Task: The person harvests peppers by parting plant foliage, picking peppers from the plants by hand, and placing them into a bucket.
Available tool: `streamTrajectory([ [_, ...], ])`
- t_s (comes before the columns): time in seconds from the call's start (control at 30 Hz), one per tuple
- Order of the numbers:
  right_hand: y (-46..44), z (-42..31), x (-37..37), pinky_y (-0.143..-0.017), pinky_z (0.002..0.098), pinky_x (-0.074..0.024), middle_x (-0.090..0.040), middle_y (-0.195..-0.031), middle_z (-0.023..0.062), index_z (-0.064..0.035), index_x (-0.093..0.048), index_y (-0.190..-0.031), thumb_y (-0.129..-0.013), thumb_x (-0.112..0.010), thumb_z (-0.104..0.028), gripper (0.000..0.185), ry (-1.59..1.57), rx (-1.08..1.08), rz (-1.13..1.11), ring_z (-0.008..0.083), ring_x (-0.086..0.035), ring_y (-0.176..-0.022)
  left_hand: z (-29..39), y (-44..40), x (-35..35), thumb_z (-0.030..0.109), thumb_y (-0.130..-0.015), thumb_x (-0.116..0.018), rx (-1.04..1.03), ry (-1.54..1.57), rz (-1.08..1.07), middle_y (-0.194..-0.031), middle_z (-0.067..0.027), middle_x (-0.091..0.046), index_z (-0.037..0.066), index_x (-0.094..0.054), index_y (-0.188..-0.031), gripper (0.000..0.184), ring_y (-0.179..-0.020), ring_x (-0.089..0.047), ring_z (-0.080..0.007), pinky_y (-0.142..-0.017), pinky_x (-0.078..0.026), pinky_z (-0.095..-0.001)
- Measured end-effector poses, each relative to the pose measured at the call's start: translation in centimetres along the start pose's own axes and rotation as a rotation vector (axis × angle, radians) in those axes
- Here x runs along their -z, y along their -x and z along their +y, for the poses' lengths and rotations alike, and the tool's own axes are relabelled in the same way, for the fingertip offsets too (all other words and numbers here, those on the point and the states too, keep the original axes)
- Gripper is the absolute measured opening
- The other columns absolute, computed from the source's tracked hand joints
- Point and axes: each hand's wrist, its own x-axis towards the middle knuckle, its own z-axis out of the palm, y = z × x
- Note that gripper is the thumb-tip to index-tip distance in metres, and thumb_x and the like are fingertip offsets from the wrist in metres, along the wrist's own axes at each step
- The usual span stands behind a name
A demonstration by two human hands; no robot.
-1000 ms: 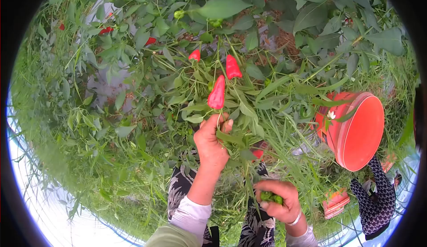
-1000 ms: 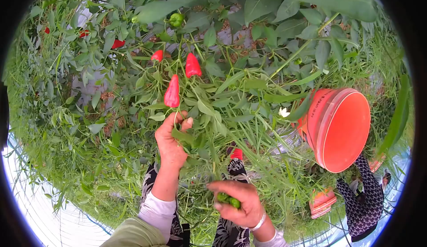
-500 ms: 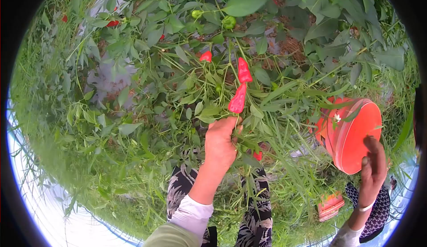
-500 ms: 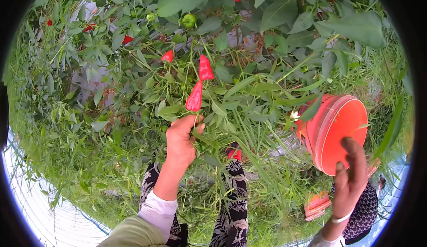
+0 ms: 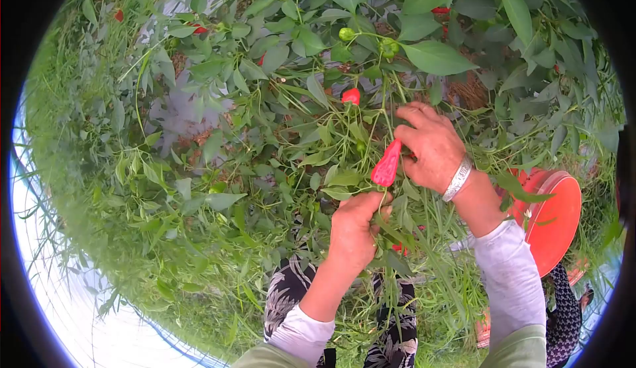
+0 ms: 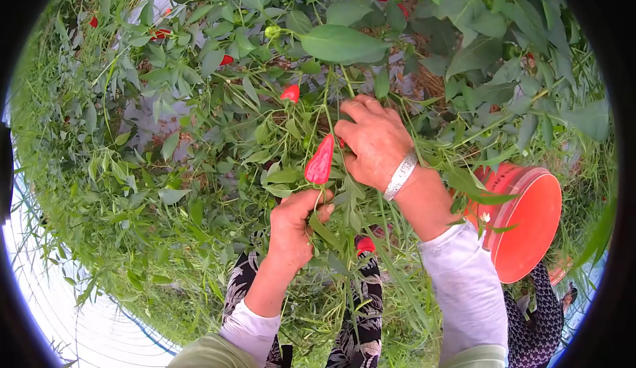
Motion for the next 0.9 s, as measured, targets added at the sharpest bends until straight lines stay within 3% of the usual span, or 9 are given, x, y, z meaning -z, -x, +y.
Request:
streamTrajectory([
  [0.13, 0.8, -0.8, 1.9, -0.066, 0.0431, -0.0412, -0.057, -0.073, 0.0075, -0.0068, -0.054, -0.073, -0.062, -0.062, -0.014, 0.016, -0.014, -0.032, -0.078, 0.0273, -0.055, -0.076, -0.1, 0.0, 0.6, -0.002, -0.073, -0.066, -0.004, 0.024, 0.007, -0.08, -0.0089, -0.063, 0.002, -0.061, -0.094, 0.022, -0.069, -0.06, -0.0196, -0.065, -0.047, -0.0294],
  [0.2, 1.9, -2.1, 3.1, -0.065, 0.0429, -0.0415, -0.056, -0.071, 0.0087, -0.0065, -0.053, -0.073, -0.062, -0.062, -0.014, 0.016, 0.002, -0.128, -0.104, 0.0286, -0.055, -0.073, 0.2, 0.0, 0.5, 0.0, -0.071, -0.064, 0.048, 0.09, -0.041, -0.083, -0.0127, -0.062, 0.004, -0.06, -0.094, 0.024, -0.076, -0.06, -0.0298, -0.071, -0.045, -0.0335],
  [0.27, 2.9, -3.3, 3.5, -0.063, 0.0406, -0.0429, -0.056, -0.065, 0.0115, -0.0057, -0.051, -0.071, -0.064, -0.062, -0.015, 0.016, 0.009, -0.27, -0.078, 0.0308, -0.056, -0.066, 0.4, 0.1, 0.2, -0.001, -0.073, -0.064, -0.005, 0.067, -0.042, -0.081, -0.011, -0.063, 0.003, -0.061, -0.095, 0.023, -0.073, -0.06, -0.0249, -0.068, -0.046, -0.0316],
  [0.43, 5.9, -8.3, 5.3, -0.063, 0.037, -0.044, -0.057, -0.073, 0.0107, -0.0063, -0.054, -0.074, -0.066, -0.061, -0.012, 0.012, -0.501, -0.383, -0.145, 0.0287, -0.056, -0.067, 0.0, -0.2, 0.4, -0.001, -0.071, -0.065, 0.012, 0.079, -0.025, -0.08, -0.0093, -0.063, 0.003, -0.062, -0.094, 0.023, -0.071, -0.061, -0.0221, -0.065, -0.048, -0.0311],
  [0.5, 5.4, -9.1, 5.1, -0.063, 0.0361, -0.0442, -0.057, -0.077, 0.0103, -0.0066, -0.055, -0.076, -0.067, -0.059, -0.009, 0.01, -0.665, -0.363, -0.032, 0.0278, -0.057, -0.069, 0.6, -0.6, 0.8, 0.003, -0.067, -0.065, -0.065, 0.057, -0.06, -0.076, -0.0144, -0.06, 0.003, -0.059, -0.092, 0.026, -0.069, -0.059, -0.0326, -0.06, -0.047, -0.0345],
  [0.63, 1.1, -8.0, 5.6, -0.065, 0.0363, -0.0449, -0.057, -0.087, 0.009, -0.007, -0.058, -0.081, -0.065, -0.062, -0.008, 0.017, -0.291, -0.097, 0.048, 0.0243, -0.056, -0.081, -1.0, 0.3, 0.3, 0.002, -0.065, -0.062, -0.12, -0.064, -0.065, -0.072, -0.0146, -0.057, 0.002, -0.059, -0.089, 0.024, -0.065, -0.056, -0.0337, -0.058, -0.045, -0.0362],
  [0.7, -0.4, -6.6, 5.1, -0.068, 0.036, -0.0461, -0.058, -0.09, 0.0082, -0.0057, -0.06, -0.082, -0.062, -0.065, -0.011, 0.021, 0.035, -0.045, -0.222, 0.0234, -0.056, -0.083, -0.4, -0.1, 0.4, 0.0, -0.065, -0.059, -0.083, -0.005, -0.086, -0.072, -0.0139, -0.057, 0.003, -0.059, -0.089, 0.023, -0.067, -0.056, -0.0339, -0.058, -0.045, -0.0361],
  [0.77, -0.9, -5.5, 4.8, -0.069, 0.0364, -0.0473, -0.059, -0.088, 0.0082, -0.0043, -0.062, -0.082, -0.063, -0.066, -0.015, 0.022, 0.095, -0.03, -0.306, 0.0247, -0.058, -0.082, -0.4, 0.0, 0.6, -0.001, -0.066, -0.063, -0.019, -0.062, -0.108, -0.07, -0.0104, -0.06, 0.001, -0.062, -0.086, 0.02, -0.063, -0.058, -0.022, -0.059, -0.045, -0.0294],
  [0.9, -0.3, -4.5, 5.3, -0.059, 0.0422, -0.0468, -0.058, -0.072, 0.0127, -0.0027, -0.059, -0.073, -0.062, -0.068, -0.024, 0.025, 0.015, -0.122, -0.466, 0.033, -0.059, -0.068, -0.7, 0.2, 0.2, -0.002, -0.066, -0.063, -0.103, -0.058, -0.048, -0.07, -0.0093, -0.06, 0.002, -0.062, -0.088, 0.023, -0.062, -0.057, -0.0214, -0.058, -0.044, -0.0286],
])
